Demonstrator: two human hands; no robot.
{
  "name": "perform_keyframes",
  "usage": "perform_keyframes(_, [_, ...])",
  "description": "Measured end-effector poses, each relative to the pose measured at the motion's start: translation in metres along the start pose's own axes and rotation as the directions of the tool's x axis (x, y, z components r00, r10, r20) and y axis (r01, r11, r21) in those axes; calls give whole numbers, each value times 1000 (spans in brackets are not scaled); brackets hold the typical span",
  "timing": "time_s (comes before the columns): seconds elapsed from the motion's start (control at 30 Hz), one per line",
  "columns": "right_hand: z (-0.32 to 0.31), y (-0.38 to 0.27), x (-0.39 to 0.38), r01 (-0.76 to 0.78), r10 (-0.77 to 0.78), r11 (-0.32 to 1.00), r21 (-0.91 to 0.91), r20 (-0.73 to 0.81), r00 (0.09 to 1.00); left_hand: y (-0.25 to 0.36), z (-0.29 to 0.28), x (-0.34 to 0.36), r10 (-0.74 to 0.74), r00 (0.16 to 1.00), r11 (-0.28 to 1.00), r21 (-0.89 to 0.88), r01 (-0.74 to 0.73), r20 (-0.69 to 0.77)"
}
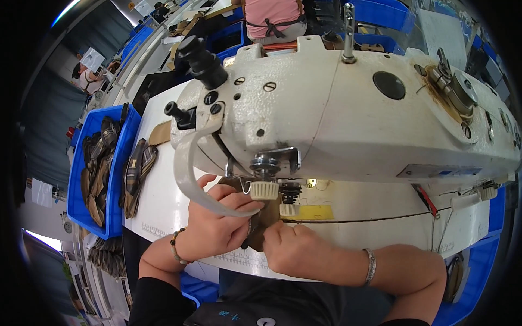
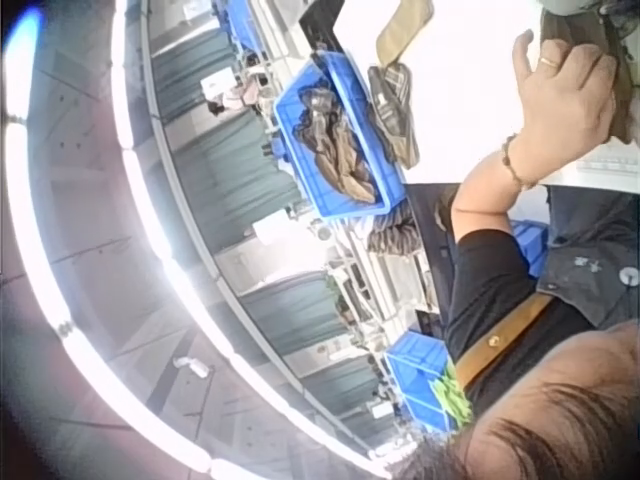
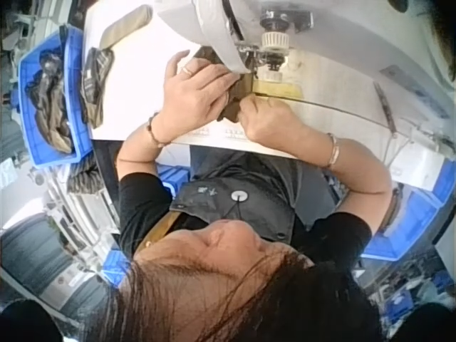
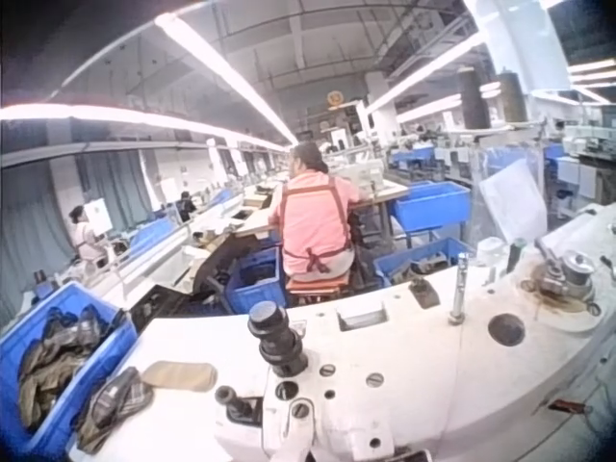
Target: Sewing fabric pieces to a sole using an industrial sewing machine.
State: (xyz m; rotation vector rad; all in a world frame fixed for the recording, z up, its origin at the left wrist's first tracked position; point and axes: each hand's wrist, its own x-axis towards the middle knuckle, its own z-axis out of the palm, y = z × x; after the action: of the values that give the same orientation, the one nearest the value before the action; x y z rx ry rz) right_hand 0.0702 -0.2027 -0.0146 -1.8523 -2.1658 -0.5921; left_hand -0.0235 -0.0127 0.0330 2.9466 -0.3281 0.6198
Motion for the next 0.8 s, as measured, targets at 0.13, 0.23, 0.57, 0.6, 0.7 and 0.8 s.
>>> perform_keyframes(0.13, [-5,-4,2,-37,36,999,-23,-23,999,10,2,-5,48,991,998,22,-51,124])
perform_keyframes(0.23, [-3,-7,-1,9,-10,999,-39,-21,1000,12,10,-9,30,981,998,-67,-17,190])
perform_keyframes(0.57, [-1,-13,-3,15,-17,996,-84,-19,1000,12,19,-5,-9,980,975,-216,52,197])
perform_keyframes(0.6, [-1,-13,-3,7,-8,997,-80,-14,1000,12,19,-5,-3,980,974,-223,48,197])
perform_keyframes(0.7, [-4,-11,-1,4,-5,995,-96,-11,1000,9,21,-3,0,982,975,-218,43,190])
perform_keyframes(0.8, [-1,-6,-1,-14,12,989,-145,-15,1000,5,25,2,-17,985,977,-207,52,170])
